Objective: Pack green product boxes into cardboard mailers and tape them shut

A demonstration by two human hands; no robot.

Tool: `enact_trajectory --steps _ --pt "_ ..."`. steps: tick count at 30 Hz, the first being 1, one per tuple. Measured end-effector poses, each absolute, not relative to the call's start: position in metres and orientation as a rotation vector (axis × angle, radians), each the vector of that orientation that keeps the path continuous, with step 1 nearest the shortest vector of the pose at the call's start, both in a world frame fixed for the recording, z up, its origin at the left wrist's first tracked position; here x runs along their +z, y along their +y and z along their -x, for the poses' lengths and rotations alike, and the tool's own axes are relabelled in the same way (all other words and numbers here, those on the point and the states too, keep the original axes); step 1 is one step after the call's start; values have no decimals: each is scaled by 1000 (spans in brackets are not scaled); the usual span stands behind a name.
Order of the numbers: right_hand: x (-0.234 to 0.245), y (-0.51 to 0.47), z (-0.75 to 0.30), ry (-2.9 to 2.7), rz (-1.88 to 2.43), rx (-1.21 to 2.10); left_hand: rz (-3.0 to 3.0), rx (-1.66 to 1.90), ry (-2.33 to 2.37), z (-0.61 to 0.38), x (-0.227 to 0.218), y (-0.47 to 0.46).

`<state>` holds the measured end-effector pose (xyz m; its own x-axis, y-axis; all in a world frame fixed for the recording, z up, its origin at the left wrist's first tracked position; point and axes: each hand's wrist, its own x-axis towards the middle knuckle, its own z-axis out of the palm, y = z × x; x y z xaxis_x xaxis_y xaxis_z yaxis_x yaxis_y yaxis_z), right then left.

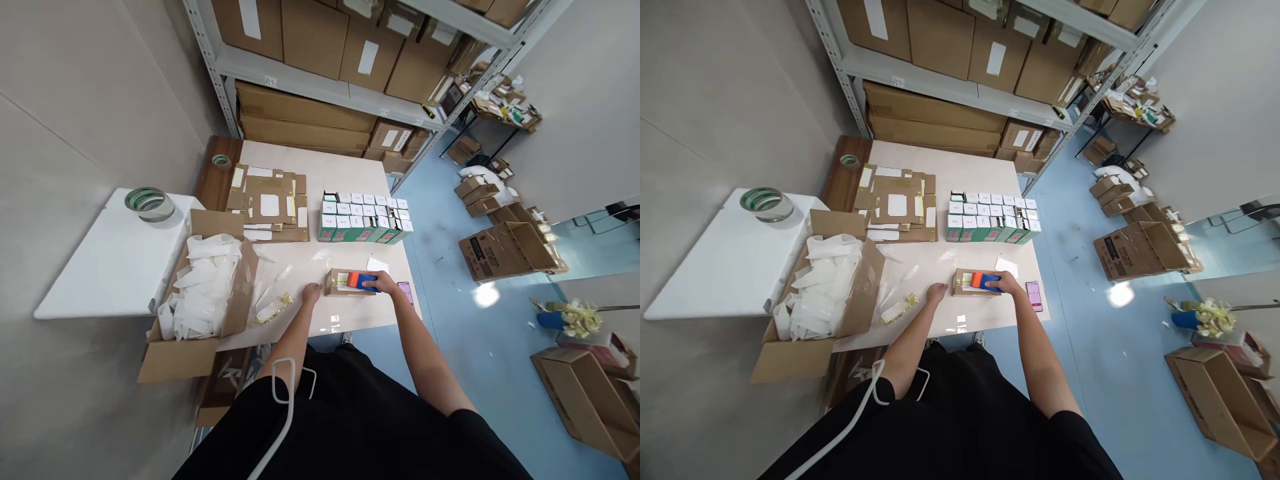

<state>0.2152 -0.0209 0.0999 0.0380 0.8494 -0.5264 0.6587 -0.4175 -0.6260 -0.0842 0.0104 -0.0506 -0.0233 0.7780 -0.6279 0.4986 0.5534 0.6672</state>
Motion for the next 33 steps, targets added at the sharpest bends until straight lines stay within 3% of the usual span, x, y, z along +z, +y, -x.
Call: enact_trajectory --steps 8,18,33 --pt "109 -6 -217 -1796 2074 1306 -1216 430 1594 55 -30 19" --pt "113 3 -211 -2052 2265 997 -1244 300 1738 31 -15 7" --pt "107 2 -255 -2144 2309 977 -1296 127 1886 0 0 0"
